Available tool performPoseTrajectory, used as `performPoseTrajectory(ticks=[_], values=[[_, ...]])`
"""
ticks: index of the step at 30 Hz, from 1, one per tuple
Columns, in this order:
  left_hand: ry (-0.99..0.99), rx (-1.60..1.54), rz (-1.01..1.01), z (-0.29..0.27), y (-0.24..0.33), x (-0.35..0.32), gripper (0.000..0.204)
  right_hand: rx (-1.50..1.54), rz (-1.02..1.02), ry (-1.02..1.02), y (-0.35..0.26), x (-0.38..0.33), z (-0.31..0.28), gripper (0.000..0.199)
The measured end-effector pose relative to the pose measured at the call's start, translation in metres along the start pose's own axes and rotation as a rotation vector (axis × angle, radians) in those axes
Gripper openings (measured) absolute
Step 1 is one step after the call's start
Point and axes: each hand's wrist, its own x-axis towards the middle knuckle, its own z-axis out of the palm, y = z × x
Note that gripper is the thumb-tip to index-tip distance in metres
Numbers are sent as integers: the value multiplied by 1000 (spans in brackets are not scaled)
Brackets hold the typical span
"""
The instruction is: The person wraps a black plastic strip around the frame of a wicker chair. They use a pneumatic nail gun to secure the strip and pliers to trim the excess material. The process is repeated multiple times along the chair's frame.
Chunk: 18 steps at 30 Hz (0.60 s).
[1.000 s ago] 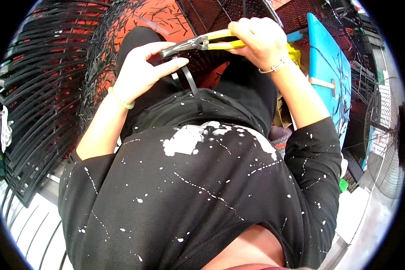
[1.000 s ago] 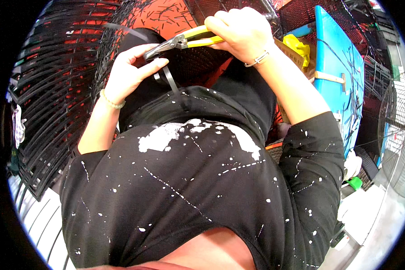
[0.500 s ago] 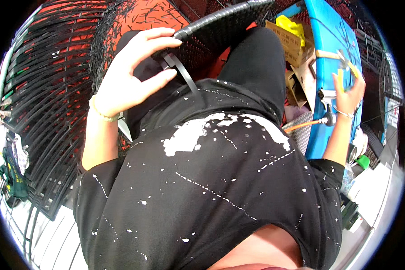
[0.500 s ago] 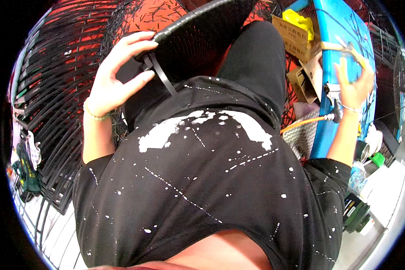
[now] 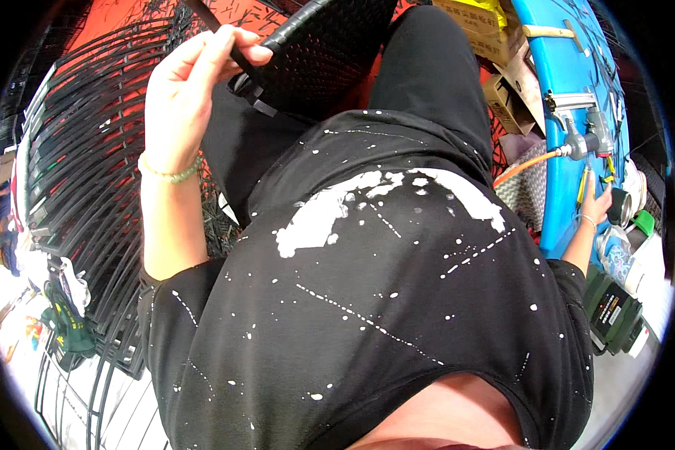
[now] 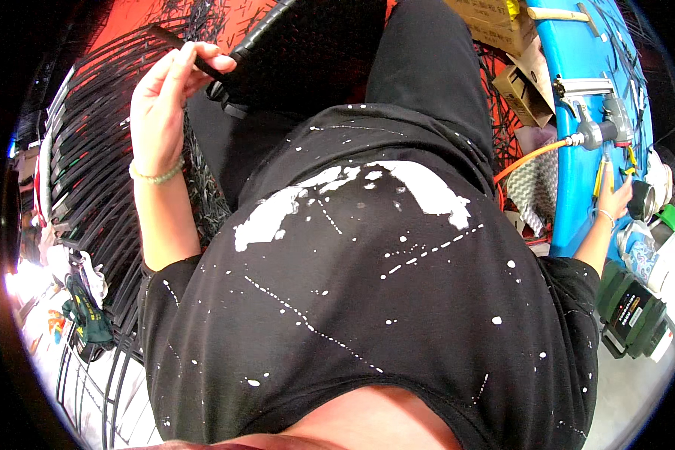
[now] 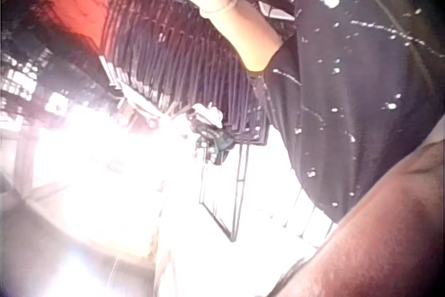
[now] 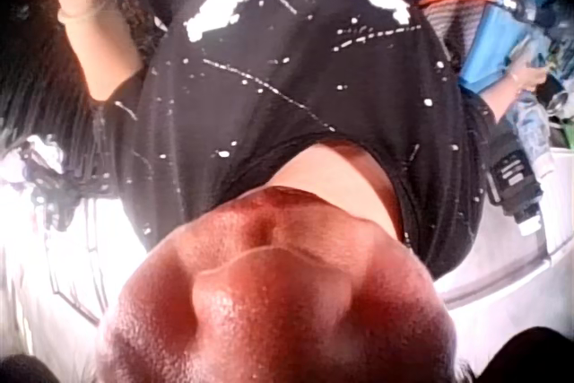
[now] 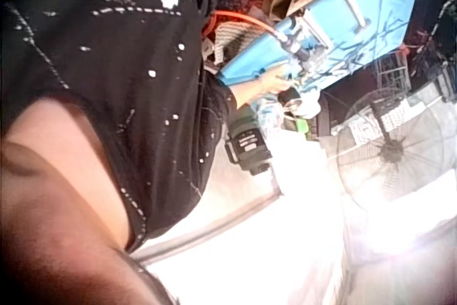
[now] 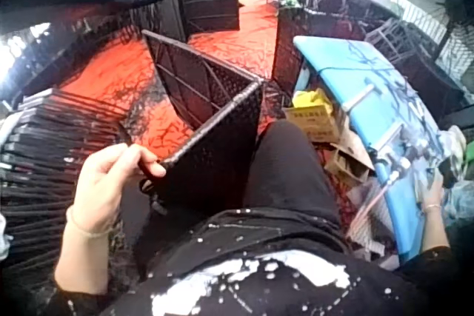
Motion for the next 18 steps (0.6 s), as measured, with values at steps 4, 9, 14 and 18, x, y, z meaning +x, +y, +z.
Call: performPoseTrajectory(ticks=[4,9,14,18], values=[[38,-180,-124,-9,-4,4,35,296,-217,285,-126,48,-47,73],[-56,-203,-34,2,-6,13,35,916,-847,128,-367,7,-129,29],[-48,-329,-37,2,-9,16,34,1478,-1472,24,-546,-71,-230,13],[-40,-397,-77,13,-4,18,35,890,-1506,-432,-595,-110,-240,29]])
